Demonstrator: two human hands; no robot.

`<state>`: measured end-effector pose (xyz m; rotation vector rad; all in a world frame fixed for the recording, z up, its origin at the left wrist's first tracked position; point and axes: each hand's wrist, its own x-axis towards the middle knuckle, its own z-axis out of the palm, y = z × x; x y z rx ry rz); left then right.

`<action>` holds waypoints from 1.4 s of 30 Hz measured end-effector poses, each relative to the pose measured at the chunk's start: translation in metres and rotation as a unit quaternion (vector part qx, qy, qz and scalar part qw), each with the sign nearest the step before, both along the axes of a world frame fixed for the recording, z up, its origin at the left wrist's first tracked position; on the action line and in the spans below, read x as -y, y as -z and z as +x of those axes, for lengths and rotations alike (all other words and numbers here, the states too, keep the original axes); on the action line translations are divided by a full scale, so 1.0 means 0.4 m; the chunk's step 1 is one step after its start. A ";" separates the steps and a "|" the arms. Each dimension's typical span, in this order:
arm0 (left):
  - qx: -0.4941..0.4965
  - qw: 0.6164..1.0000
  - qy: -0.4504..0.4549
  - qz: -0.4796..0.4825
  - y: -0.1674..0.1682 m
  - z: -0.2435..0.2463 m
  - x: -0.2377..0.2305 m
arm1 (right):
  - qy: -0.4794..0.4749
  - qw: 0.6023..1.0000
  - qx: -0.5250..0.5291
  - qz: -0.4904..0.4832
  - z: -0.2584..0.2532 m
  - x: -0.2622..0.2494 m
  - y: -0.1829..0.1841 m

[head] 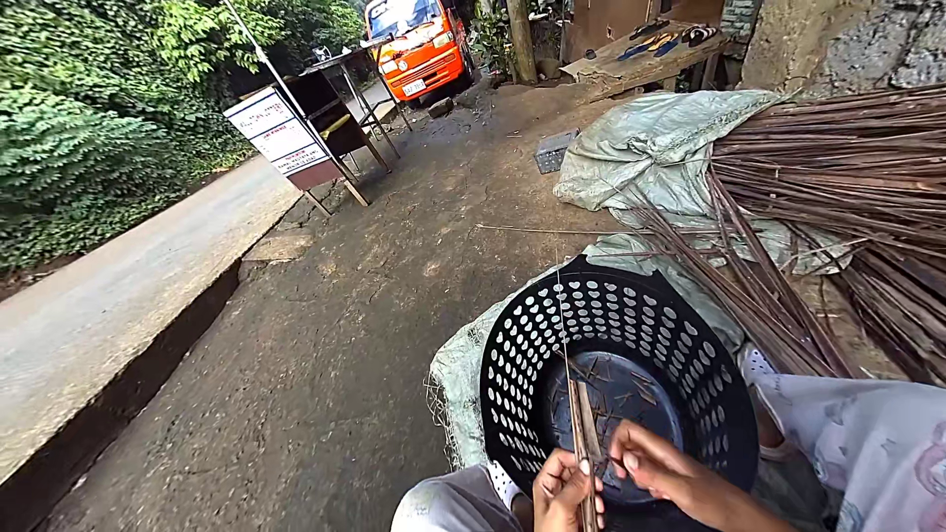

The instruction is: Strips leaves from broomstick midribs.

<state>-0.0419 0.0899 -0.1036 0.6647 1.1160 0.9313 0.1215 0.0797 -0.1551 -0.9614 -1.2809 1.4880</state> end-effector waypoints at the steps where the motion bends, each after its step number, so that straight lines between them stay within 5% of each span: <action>1: 0.006 1.000 -0.001 0.000 -0.001 -0.003 0.000 | 0.010 0.999 0.020 0.037 0.002 0.004 0.012; 11: 0.087 0.995 0.040 -0.011 0.010 0.003 0.010 | 0.056 0.995 -0.036 0.080 -0.031 -0.003 0.014; 24: 0.171 0.983 0.053 -0.030 0.043 -0.008 -0.009 | 0.040 0.993 -0.115 0.000 -0.043 -0.023 0.024; 42: 0.034 0.998 0.060 -0.012 0.020 0.015 0.011 | 0.046 0.999 -0.002 -0.005 -0.009 -0.026 0.001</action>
